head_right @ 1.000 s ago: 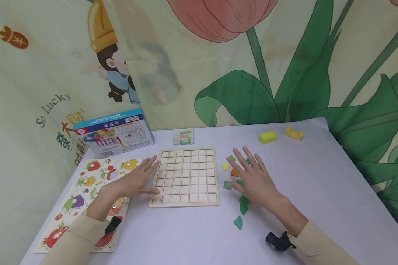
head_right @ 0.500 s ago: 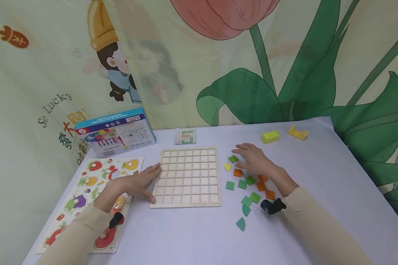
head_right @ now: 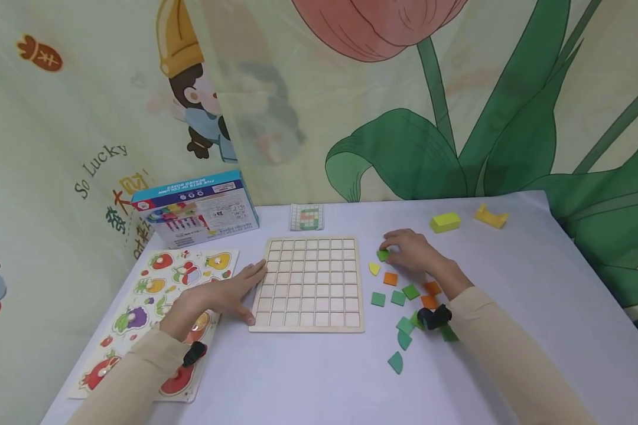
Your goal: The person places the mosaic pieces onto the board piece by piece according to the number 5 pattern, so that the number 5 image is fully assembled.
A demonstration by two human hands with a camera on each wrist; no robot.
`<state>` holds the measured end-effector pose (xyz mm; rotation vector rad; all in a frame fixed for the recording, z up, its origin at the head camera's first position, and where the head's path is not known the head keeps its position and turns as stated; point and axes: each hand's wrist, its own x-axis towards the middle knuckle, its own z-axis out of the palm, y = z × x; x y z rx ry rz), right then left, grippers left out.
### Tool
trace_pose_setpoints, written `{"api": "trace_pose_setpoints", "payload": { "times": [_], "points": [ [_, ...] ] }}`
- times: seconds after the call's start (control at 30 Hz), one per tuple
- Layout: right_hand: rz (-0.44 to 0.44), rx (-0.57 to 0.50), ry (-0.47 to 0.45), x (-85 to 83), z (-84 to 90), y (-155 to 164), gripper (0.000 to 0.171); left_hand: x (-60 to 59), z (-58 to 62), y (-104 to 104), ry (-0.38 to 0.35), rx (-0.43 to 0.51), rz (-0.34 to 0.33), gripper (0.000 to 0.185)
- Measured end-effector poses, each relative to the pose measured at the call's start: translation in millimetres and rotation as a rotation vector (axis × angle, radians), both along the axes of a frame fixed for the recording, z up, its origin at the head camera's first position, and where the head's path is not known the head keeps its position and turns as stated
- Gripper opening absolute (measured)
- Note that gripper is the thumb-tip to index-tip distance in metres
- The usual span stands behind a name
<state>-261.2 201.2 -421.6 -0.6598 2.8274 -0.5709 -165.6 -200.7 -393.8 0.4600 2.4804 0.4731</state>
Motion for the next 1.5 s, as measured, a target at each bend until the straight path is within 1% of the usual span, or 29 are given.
{"api": "trace_pose_setpoints", "payload": {
  "times": [0.13, 0.23, 0.3, 0.43, 0.5, 0.6, 0.67, 0.73, 0.97, 1.27, 1.5],
  "points": [
    [-0.002, -0.076, 0.036, -1.2, 0.1, -11, 0.03, 0.4, 2.0, 1, -0.007, -0.012, 0.003, 0.11],
    [0.007, -0.13, 0.055, -1.2, 2.2, -30, 0.031, 1.4, 3.0, 0, -0.012, -0.02, 0.012, 0.11],
    [0.004, -0.147, 0.048, -0.6, 4.0, -45, 0.032, 2.0, 2.5, 1, -0.015, -0.01, 0.015, 0.11],
    [0.001, -0.147, 0.031, -0.4, 3.5, -71, 0.032, 2.0, -0.6, 2, -0.022, 0.012, 0.011, 0.11],
    [0.003, -0.128, 0.035, 0.8, 3.0, -81, 0.031, 1.4, -2.5, 3, -0.023, 0.018, 0.006, 0.11],
    [-0.021, -0.089, 0.043, 2.9, 1.8, -90, 0.029, 0.9, -3.9, 4, -0.022, 0.012, 0.007, 0.11],
    [-0.041, -0.064, 0.051, 4.5, 0.4, -93, 0.029, 1.4, -3.8, 5, -0.023, 0.007, 0.005, 0.111],
    [-0.066, -0.061, 0.05, 4.9, -2.2, -95, 0.029, 2.0, -2.7, 5, -0.027, 0.003, 0.004, 0.111],
    [-0.073, -0.11, 0.087, 4.7, -6.7, -97, 0.029, 2.4, 2.0, 5, -0.019, -0.022, 0.021, 0.109],
    [-0.123, -0.145, 0.045, 6.8, -4.3, -100, 0.03, 0.0, 2.3, 5, -0.023, -0.021, 0.029, 0.111],
    [-0.142, -0.179, 0.024, 9.6, -8.6, -101, 0.03, 1.1, -0.7, 6, -0.028, -0.02, 0.038, 0.111]
  ]
}}
